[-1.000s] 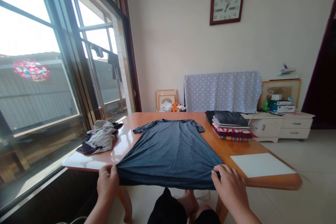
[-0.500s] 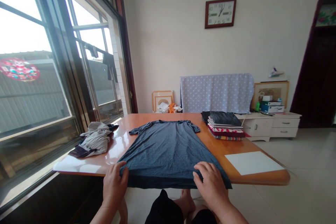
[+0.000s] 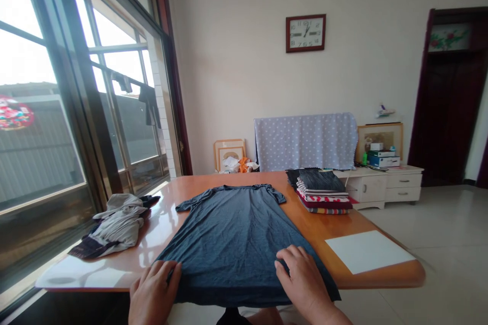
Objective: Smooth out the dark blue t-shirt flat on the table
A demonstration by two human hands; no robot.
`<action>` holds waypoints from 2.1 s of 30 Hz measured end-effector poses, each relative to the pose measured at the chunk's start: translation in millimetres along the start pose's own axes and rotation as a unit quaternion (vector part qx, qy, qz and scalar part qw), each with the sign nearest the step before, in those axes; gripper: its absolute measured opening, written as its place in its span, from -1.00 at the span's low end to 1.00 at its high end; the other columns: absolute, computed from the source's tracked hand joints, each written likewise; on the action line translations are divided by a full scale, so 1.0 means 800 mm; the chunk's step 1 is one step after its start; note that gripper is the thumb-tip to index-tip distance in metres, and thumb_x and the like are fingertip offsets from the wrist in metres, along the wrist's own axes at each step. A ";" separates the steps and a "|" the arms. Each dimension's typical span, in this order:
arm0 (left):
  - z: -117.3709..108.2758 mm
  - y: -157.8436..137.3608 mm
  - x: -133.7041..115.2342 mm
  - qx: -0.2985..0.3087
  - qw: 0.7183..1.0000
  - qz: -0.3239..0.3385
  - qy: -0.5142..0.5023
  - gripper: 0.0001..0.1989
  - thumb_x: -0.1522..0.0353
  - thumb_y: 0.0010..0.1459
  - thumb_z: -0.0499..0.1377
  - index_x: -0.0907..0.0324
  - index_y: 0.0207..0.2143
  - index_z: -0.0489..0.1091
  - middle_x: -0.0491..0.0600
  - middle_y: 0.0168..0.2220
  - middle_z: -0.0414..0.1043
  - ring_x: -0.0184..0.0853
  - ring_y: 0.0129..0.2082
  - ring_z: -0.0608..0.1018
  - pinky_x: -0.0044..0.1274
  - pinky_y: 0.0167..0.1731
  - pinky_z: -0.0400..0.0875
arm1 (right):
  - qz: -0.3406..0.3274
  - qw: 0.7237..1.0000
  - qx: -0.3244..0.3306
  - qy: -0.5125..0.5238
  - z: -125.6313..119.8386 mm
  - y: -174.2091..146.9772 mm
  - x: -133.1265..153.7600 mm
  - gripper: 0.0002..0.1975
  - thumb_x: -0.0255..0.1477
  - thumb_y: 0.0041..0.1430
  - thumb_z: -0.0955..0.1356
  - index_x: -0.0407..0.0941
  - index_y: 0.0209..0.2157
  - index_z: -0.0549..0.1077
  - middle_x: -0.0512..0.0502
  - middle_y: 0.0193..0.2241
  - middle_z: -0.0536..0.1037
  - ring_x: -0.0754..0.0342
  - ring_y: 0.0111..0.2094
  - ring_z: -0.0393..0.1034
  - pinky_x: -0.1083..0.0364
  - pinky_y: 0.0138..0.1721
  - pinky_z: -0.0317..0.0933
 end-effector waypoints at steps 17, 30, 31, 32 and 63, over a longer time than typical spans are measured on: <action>0.068 0.171 -0.066 0.112 0.981 0.083 -0.133 -0.67 0.16 0.32 0.02 0.08 -0.17 0.53 0.02 -0.16 0.54 -0.19 -0.10 0.56 -0.47 -0.14 0.32 | 0.065 0.970 0.111 0.207 -0.003 0.135 -0.028 -0.80 -0.30 0.23 0.29 -0.07 -0.40 0.45 -0.01 -0.40 0.53 0.05 -0.30 0.41 0.15 -0.28 0.20; 0.179 0.335 -0.111 0.151 0.975 0.110 -0.120 -0.70 0.21 0.27 0.07 0.13 -0.13 0.52 0.09 -0.04 0.51 -0.15 -0.03 0.53 -0.44 -0.05 0.35 | 0.054 0.953 0.165 0.247 0.112 0.301 -0.051 -0.82 -0.41 0.13 0.30 -0.12 -0.38 0.55 -0.02 -0.44 0.59 0.06 -0.35 0.45 0.16 -0.31 0.18; 0.188 0.346 -0.117 0.153 0.975 0.113 -0.117 -0.70 0.21 0.27 0.07 0.13 -0.12 0.52 0.10 -0.03 0.51 -0.15 -0.03 0.53 -0.44 -0.06 0.36 | 0.056 0.955 0.163 0.241 0.120 0.317 -0.057 -0.82 -0.41 0.12 0.30 -0.13 -0.38 0.55 -0.02 -0.43 0.60 0.06 -0.35 0.45 0.16 -0.30 0.19; 0.197 0.357 -0.123 0.155 0.974 0.116 -0.114 -0.69 0.20 0.27 0.06 0.13 -0.13 0.52 0.10 -0.04 0.51 -0.14 -0.04 0.53 -0.43 -0.08 0.36 | 0.060 0.957 0.160 0.233 0.128 0.333 -0.062 -0.82 -0.42 0.11 0.30 -0.13 -0.37 0.56 -0.02 -0.42 0.61 0.06 -0.34 0.46 0.16 -0.29 0.19; 0.337 0.527 -0.187 0.115 0.982 0.089 -0.121 -0.61 0.22 0.33 -0.03 0.10 0.06 0.44 0.15 0.15 0.40 -0.05 0.17 0.40 -0.27 0.12 0.26 | 0.097 0.990 0.098 -0.022 0.267 0.581 -0.146 -0.64 -0.40 0.30 0.22 -0.12 0.01 0.52 -0.23 0.02 0.55 -0.06 0.06 0.37 0.07 0.00 0.13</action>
Point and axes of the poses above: each hand's wrist, its own y-axis towards the middle knuckle, its own z-axis out of the palm, x = y × z, the point moved 2 cm from there along y, towards the middle knuckle
